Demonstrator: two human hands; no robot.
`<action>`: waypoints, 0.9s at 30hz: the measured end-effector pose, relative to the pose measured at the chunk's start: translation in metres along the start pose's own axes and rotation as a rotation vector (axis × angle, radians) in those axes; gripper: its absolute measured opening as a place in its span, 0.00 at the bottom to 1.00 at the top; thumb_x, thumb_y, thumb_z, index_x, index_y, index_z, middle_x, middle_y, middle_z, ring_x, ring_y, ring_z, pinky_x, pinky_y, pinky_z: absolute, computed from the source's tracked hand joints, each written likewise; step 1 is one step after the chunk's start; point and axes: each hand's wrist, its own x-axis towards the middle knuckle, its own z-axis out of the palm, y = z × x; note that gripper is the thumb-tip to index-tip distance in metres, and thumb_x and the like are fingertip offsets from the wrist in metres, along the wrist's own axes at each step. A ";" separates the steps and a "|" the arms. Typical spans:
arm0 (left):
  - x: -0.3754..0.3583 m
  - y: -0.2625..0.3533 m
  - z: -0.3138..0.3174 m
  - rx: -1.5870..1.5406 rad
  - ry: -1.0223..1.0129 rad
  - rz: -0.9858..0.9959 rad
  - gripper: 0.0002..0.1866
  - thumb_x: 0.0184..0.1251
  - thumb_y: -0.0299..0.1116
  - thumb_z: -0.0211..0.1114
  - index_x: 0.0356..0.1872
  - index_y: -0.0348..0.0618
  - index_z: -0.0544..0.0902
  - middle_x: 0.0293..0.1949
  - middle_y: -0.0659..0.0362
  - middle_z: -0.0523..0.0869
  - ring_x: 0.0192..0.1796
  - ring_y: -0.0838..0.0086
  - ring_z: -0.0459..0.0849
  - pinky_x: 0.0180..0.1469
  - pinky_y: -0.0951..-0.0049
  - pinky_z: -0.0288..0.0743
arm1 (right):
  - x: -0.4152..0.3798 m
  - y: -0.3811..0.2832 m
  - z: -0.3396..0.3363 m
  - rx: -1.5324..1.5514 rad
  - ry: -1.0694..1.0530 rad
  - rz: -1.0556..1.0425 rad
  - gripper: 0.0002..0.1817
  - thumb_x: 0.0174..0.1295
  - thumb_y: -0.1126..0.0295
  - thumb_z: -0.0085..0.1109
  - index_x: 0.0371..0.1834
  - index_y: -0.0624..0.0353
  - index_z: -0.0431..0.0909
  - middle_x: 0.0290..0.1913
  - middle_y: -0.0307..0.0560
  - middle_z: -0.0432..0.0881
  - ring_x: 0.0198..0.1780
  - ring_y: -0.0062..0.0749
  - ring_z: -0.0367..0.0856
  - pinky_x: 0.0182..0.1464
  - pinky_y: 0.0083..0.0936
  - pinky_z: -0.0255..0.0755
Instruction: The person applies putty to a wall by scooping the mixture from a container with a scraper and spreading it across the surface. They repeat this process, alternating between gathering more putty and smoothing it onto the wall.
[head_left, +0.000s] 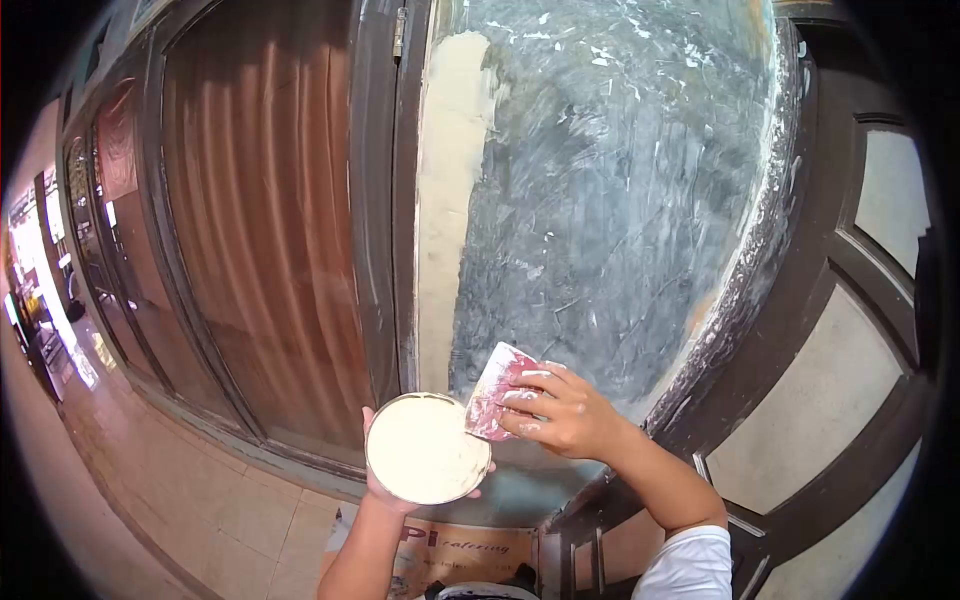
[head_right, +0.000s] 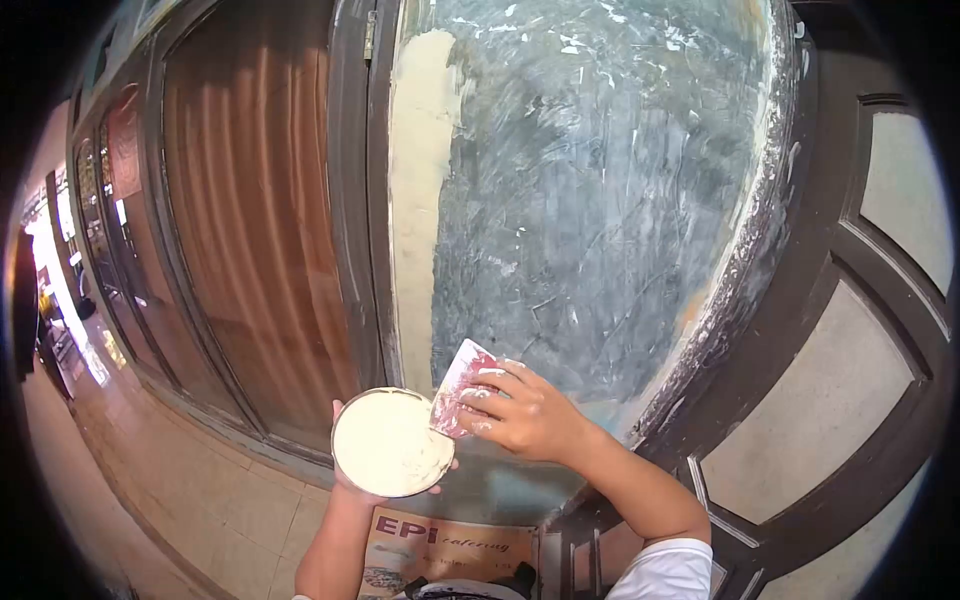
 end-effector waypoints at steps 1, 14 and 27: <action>0.001 -0.001 -0.001 -0.008 -0.003 -0.001 0.62 0.59 0.89 0.48 0.81 0.47 0.66 0.76 0.30 0.68 0.68 0.14 0.71 0.59 0.13 0.72 | -0.002 0.000 -0.001 0.000 0.000 0.012 0.15 0.59 0.68 0.65 0.50 0.49 0.88 0.56 0.40 0.87 0.63 0.43 0.82 0.69 0.51 0.74; 0.011 -0.014 -0.014 -0.016 -0.032 -0.063 0.62 0.58 0.90 0.49 0.83 0.50 0.64 0.77 0.31 0.67 0.69 0.15 0.71 0.60 0.14 0.72 | -0.022 -0.006 0.005 0.039 0.027 0.135 0.19 0.51 0.72 0.70 0.50 0.47 0.88 0.53 0.37 0.88 0.61 0.40 0.83 0.62 0.47 0.76; -0.109 0.014 -0.038 0.102 0.261 0.378 0.58 0.61 0.85 0.54 0.78 0.46 0.71 0.73 0.34 0.75 0.70 0.20 0.72 0.61 0.12 0.71 | -0.068 0.013 0.209 0.231 0.105 0.660 0.06 0.69 0.65 0.65 0.45 0.49 0.88 0.44 0.39 0.90 0.47 0.43 0.87 0.41 0.44 0.84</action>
